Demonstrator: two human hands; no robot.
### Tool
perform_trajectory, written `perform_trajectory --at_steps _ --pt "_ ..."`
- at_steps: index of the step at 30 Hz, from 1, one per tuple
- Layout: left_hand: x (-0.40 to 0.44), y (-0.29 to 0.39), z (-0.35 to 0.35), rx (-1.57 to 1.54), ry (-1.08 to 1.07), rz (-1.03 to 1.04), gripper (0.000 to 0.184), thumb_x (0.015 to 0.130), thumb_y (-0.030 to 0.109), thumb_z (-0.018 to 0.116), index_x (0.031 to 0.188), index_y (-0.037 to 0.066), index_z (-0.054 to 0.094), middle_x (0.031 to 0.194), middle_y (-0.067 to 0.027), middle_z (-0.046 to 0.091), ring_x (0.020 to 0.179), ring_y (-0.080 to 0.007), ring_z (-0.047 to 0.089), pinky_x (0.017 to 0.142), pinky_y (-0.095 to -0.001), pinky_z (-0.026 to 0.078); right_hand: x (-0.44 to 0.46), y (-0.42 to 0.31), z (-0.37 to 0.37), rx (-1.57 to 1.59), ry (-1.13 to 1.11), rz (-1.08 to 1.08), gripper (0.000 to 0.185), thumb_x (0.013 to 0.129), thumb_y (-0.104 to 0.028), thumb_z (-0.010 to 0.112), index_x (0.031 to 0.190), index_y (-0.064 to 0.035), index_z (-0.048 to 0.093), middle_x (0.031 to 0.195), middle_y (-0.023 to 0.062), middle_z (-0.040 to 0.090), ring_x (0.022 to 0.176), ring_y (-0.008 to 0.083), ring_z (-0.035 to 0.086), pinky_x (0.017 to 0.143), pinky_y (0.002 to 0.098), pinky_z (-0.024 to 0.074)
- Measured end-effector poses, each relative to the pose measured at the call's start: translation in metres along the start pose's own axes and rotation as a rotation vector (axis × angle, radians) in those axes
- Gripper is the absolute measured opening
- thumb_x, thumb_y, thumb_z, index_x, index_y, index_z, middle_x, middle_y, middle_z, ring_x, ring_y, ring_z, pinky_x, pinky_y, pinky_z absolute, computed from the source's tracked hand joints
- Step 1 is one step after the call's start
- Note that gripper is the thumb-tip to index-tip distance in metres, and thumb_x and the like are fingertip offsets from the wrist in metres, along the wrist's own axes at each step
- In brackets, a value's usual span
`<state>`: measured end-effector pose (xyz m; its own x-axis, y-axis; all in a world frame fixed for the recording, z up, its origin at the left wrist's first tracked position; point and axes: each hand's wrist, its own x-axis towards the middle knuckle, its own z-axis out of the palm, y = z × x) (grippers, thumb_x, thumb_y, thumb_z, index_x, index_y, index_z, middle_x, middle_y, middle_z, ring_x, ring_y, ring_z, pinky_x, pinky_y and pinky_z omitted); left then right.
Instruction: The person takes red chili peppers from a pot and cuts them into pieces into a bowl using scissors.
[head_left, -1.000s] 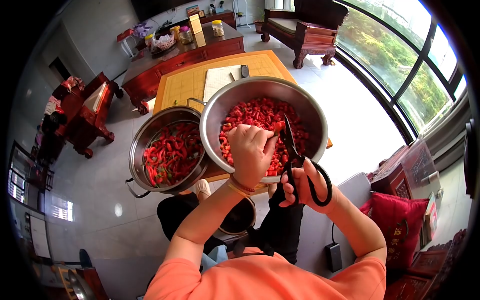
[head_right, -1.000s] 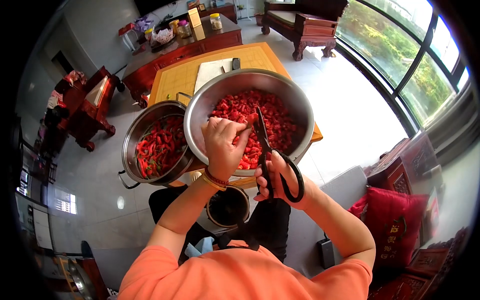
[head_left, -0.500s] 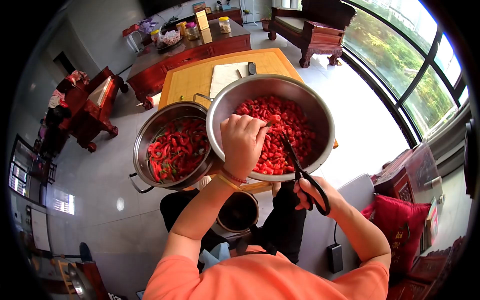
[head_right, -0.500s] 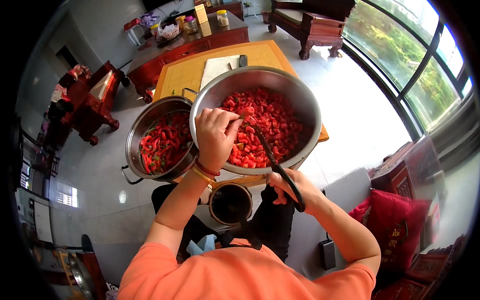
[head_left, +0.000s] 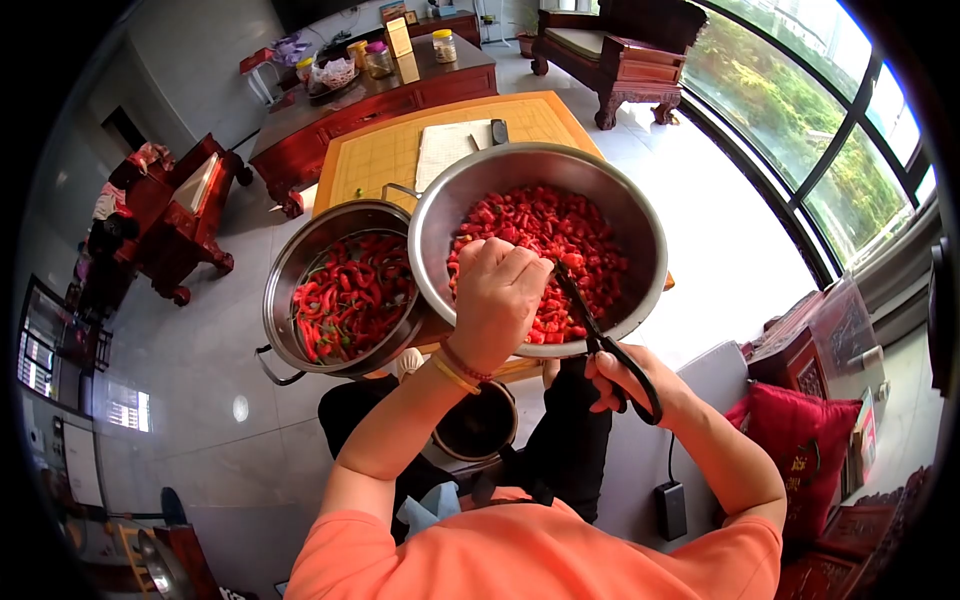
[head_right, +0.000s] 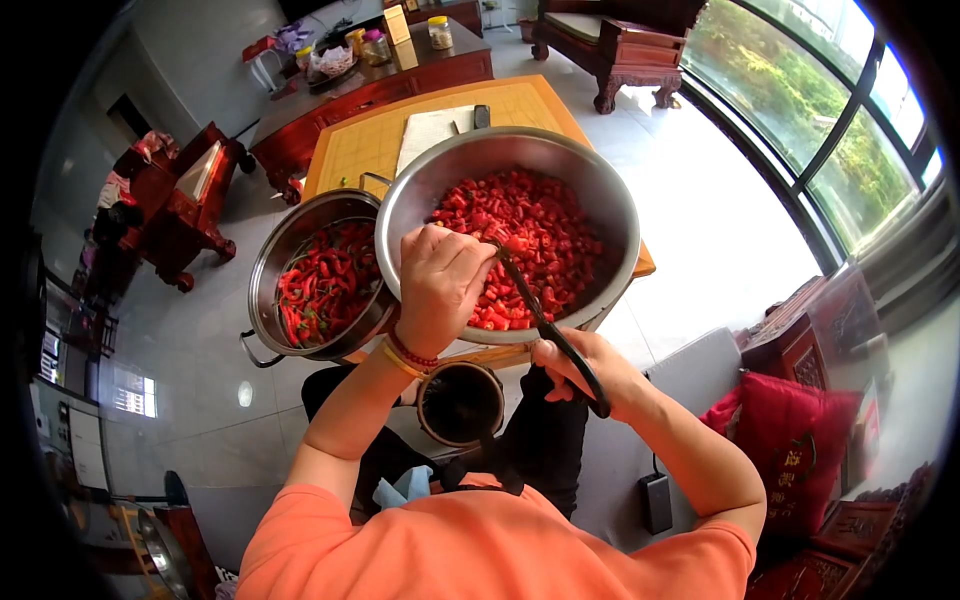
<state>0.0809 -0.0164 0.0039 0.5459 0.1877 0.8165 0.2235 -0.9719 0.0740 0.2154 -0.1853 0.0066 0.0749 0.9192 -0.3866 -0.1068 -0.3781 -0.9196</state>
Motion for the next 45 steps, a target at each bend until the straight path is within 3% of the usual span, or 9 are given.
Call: perform_trajectory --at_steps 9,13,18,22,28,30,32,35,45 --pt "-0.016 0.007 -0.027 -0.011 -0.019 0.012 0.018 0.07 0.007 0.069 0.087 0.009 0.064 0.079 0.0 0.056 0.073 -0.0184 0.052 0.073 -0.0341 0.037 -0.004 0.004 -0.002 0.007 0.011 0.026 0.047 0.09 -0.044 0.048 0.079 0.0009 0.051 0.053 0.0022 0.044 0.042 0.0099 0.045 0.054 0.0292 0.0525" --pt "-0.066 0.016 -0.052 -0.049 -0.22 0.031 0.018 0.072 0.009 0.066 0.09 0.008 0.064 0.08 -0.0016 0.056 0.074 -0.0187 0.053 0.072 -0.0347 0.039 -0.008 0.006 -0.011 0.097 0.062 -0.025 0.041 0.092 -0.038 0.045 0.08 0.0009 0.051 0.055 0.0015 0.044 0.043 0.0104 0.044 0.057 0.0308 0.0531" --pt "-0.159 0.015 -0.036 -0.067 -0.51 -0.034 0.021 0.073 0.013 0.064 0.093 0.008 0.063 0.085 -0.0022 0.058 0.079 -0.0194 0.057 0.076 -0.0364 0.042 0.001 0.021 -0.018 0.239 0.181 0.027 0.043 0.091 -0.046 0.044 0.084 -0.0037 0.048 0.056 -0.0005 0.041 0.044 0.0096 0.041 0.054 0.0292 0.0509" --pt "-0.174 0.007 -0.045 -0.094 -0.483 -0.134 0.017 0.072 0.014 0.062 0.089 0.008 0.061 0.085 -0.0045 0.058 0.079 -0.0223 0.057 0.074 -0.0348 0.045 0.007 0.041 -0.022 0.225 0.135 -0.035 0.045 0.091 -0.05 0.042 0.085 -0.0058 0.048 0.055 -0.0007 0.041 0.043 0.0095 0.041 0.05 0.0275 0.0498" --pt "-0.107 -0.066 -0.103 -0.055 -0.303 -0.317 0.009 0.08 0.014 0.06 0.08 0.006 0.063 0.076 -0.0074 0.058 0.073 -0.0239 0.059 0.067 -0.0347 0.046 0.005 0.04 -0.02 0.205 0.12 -0.113 0.047 0.091 -0.051 0.04 0.086 -0.0049 0.049 0.057 -0.001 0.042 0.043 0.0079 0.041 0.047 0.0254 0.0484" --pt "-0.091 -0.127 -0.115 0.019 -0.379 -0.535 0.009 0.078 0.013 0.061 0.081 0.006 0.065 0.078 -0.01 0.059 0.075 -0.0254 0.06 0.066 -0.0348 0.048 0.005 0.04 -0.019 0.201 0.111 -0.142 0.047 0.091 -0.051 0.04 0.086 -0.0046 0.049 0.057 -0.0011 0.042 0.043 0.0078 0.04 0.047 0.0252 0.0484" --pt "-0.097 -0.178 -0.108 0.082 -0.429 -0.567 0.012 0.076 0.015 0.063 0.083 0.005 0.066 0.081 -0.0123 0.062 0.076 -0.0255 0.061 0.068 -0.0341 0.048 0.004 0.04 -0.02 0.194 0.111 -0.147 0.047 0.092 -0.05 0.04 0.086 -0.0044 0.049 0.057 -0.0011 0.042 0.043 0.0077 0.04 0.047 0.025 0.0484" --pt "-0.093 -0.217 -0.095 -0.009 -0.6 -1.012 0.019 0.077 0.019 0.065 0.087 0.003 0.066 0.083 -0.0132 0.067 0.076 -0.0249 0.064 0.07 -0.0331 0.049 0.004 0.04 -0.022 0.195 0.108 -0.123 0.046 0.092 -0.049 0.04 0.086 -0.0041 0.049 0.057 -0.0012 0.042 0.045 0.0077 0.04 0.048 0.0246 0.0482" --pt "-0.108 -0.246 -0.044 0.268 -0.626 -0.841 0.01 0.073 0.017 0.065 0.077 0.01 0.069 0.084 -0.0147 0.065 0.082 -0.0315 0.063 0.075 -0.0406 0.049 0.004 0.039 -0.021 0.201 0.122 -0.113 0.044 0.092 -0.045 0.042 0.083 -0.0022 0.05 0.055 0.0004 0.042 0.043 0.0085 0.041 0.048 0.0256 0.0495"
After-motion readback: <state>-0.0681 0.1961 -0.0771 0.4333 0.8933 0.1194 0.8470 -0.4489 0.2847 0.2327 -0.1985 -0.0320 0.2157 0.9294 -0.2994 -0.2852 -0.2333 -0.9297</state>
